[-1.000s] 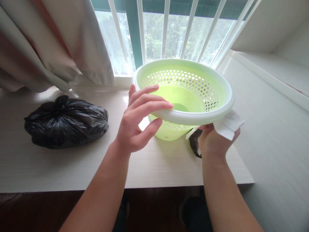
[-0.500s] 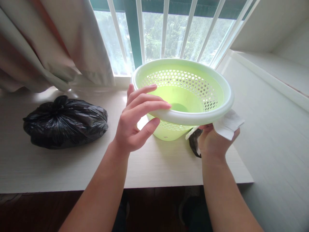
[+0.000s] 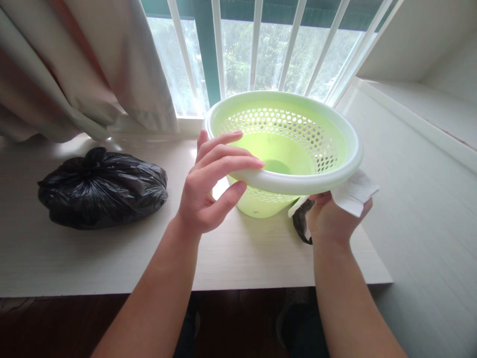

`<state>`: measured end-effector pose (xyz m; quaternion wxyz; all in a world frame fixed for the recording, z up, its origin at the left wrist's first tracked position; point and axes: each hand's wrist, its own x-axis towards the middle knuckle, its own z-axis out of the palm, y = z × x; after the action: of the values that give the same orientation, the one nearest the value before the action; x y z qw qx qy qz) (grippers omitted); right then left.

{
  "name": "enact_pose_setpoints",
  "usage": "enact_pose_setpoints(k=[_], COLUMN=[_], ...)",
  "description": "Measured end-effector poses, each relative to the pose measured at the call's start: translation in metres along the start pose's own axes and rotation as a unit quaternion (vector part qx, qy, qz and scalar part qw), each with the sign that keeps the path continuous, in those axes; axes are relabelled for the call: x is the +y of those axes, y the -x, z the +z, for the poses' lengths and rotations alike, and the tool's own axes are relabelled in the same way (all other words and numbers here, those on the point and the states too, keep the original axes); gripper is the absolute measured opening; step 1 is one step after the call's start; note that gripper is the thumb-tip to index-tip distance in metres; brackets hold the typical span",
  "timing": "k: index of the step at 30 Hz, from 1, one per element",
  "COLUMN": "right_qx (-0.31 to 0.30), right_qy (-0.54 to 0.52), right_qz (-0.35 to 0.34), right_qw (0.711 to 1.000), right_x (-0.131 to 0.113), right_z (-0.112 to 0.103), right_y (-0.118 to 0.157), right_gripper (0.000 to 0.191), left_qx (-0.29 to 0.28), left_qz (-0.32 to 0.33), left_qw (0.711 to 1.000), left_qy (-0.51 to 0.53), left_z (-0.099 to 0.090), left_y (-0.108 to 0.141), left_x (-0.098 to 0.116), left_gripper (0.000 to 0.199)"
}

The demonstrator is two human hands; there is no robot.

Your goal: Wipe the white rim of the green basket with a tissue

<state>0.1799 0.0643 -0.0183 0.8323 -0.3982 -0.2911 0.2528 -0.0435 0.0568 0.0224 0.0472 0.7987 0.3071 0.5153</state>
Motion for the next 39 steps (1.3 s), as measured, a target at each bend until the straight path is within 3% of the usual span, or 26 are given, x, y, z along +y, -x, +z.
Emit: enact_pose_setpoints(k=[18, 29, 36, 39], right_qx=[0.007, 0.006, -0.016, -0.012], right_qy=[-0.02, -0.016, -0.012, -0.012], right_qz=[0.017, 0.023, 0.016, 0.017], right_qw=[1.0, 1.0, 1.0, 1.0], right_x=[0.002, 0.002, 0.001, 0.0], right_z=[-0.003, -0.003, -0.002, -0.001], right_y=[-0.005, -0.006, -0.005, -0.003], right_gripper=[0.034, 0.032, 0.026, 0.024], left_qx=[0.001, 0.016, 0.056, 0.047], left_qz=[0.035, 0.023, -0.004, -0.014], left_qw=[0.999, 0.998, 0.996, 0.996], left_qy=[-0.027, -0.059, -0.074, -0.08], left_z=[0.003, 0.006, 0.01, 0.014], left_y=[0.0, 0.0, -0.002, -0.003], left_x=[0.0, 0.007, 0.023, 0.037], left_gripper=[0.034, 0.035, 0.038, 0.038])
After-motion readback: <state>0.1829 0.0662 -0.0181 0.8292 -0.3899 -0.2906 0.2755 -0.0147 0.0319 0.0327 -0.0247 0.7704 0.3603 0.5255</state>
